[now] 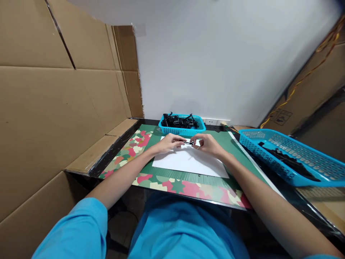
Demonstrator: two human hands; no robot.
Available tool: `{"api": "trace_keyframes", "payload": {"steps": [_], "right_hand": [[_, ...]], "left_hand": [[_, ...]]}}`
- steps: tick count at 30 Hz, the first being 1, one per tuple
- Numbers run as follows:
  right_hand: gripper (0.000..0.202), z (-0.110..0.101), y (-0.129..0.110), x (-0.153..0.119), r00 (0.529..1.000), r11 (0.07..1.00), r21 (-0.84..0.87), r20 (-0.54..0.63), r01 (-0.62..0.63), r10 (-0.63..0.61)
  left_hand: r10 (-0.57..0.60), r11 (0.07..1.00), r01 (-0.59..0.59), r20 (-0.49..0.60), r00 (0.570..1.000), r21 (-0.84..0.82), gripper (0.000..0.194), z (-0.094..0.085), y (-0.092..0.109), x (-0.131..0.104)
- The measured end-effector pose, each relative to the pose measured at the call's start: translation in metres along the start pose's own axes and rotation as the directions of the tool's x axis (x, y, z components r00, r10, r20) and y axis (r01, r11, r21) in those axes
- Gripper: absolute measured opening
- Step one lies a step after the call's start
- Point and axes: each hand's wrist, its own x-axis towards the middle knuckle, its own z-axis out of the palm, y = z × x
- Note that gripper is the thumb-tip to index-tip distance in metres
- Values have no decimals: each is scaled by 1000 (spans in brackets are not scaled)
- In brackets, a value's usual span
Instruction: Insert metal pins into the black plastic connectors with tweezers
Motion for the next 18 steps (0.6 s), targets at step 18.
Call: {"api": "trace_keyframes", "payload": {"steps": [18], "right_hand": [[29, -36, 28, 1, 1000, 992, -122, 20, -15, 18]], "left_hand": [[-18, 996, 22, -47, 999, 85, 35, 26, 2, -3]]}}
